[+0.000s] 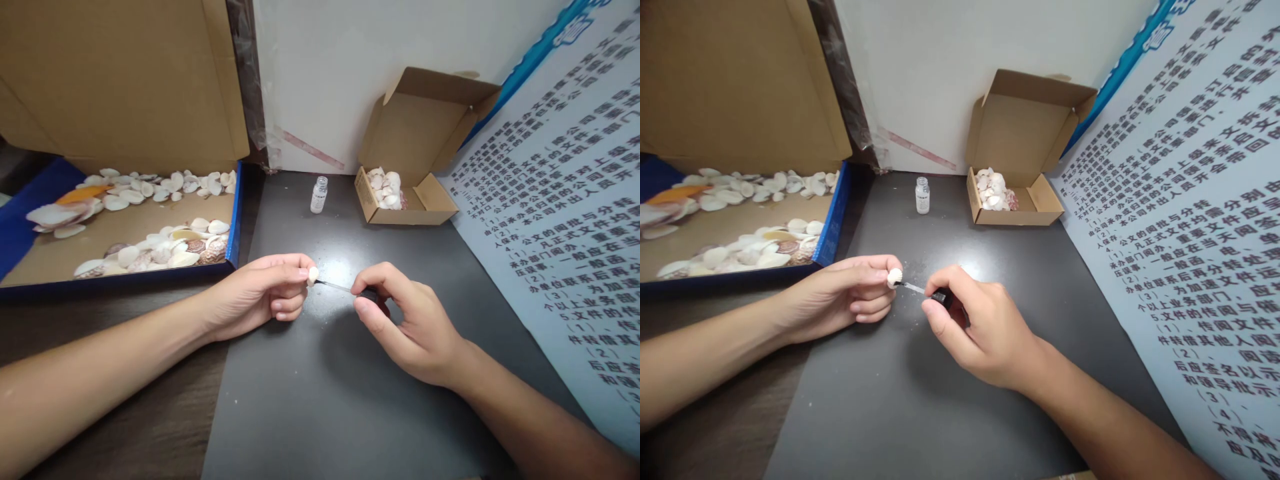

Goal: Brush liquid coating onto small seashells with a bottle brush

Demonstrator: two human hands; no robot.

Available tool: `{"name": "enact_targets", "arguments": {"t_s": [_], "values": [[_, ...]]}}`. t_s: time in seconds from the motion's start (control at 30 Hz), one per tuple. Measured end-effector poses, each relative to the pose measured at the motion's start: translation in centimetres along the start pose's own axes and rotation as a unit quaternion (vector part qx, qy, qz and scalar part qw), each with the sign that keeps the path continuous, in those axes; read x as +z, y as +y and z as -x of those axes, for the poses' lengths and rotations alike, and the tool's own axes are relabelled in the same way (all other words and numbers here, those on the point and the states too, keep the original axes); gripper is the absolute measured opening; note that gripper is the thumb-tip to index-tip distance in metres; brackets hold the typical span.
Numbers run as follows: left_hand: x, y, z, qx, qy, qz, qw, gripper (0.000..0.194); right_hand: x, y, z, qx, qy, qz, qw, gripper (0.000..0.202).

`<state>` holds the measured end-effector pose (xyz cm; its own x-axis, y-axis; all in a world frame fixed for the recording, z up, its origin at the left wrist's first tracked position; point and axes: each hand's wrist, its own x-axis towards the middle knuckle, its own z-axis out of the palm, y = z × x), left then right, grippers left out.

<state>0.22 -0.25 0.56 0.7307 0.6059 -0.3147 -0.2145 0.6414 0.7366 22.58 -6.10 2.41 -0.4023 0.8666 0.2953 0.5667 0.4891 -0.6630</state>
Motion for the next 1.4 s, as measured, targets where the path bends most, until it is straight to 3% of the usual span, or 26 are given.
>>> {"name": "enact_targets", "arguments": {"t_s": [0.13,0.33,0.7,0.97,1.27,1.4], "values": [[-0.03,-0.02,-0.01,0.002,-0.002,-0.001,1.0,0.01,-0.13,-0.25,-0.02,0.02,0.007,0.019,1.0,0.004],[-0.09,-0.03,-0.02,0.002,-0.001,-0.001,1.0,0.01,-0.05,-0.2,0.16,-0.019,0.034,-0.008,0.999,0.003],[-0.07,0.02,-0.02,0.001,0.002,0.001,1.0,0.009,-0.1,-0.12,-0.1,0.03,0.012,0.024,0.999,0.004],[-0.09,-0.02,0.03,0.003,-0.004,-0.01,1.0,0.009,-0.19,-0.1,0.21,-0.012,0.022,-0.027,0.999,0.001],[-0.01,-0.03,0.01,0.008,-0.009,-0.018,1.0,0.009,-0.18,-0.36,-0.21,0.027,0.024,0.017,0.999,0.004],[-0.07,-0.03,0.02,0.011,-0.014,-0.018,1.0,0.008,-0.3,-0.27,0.06,0.012,0.028,0.004,1.0,0.003]]}}
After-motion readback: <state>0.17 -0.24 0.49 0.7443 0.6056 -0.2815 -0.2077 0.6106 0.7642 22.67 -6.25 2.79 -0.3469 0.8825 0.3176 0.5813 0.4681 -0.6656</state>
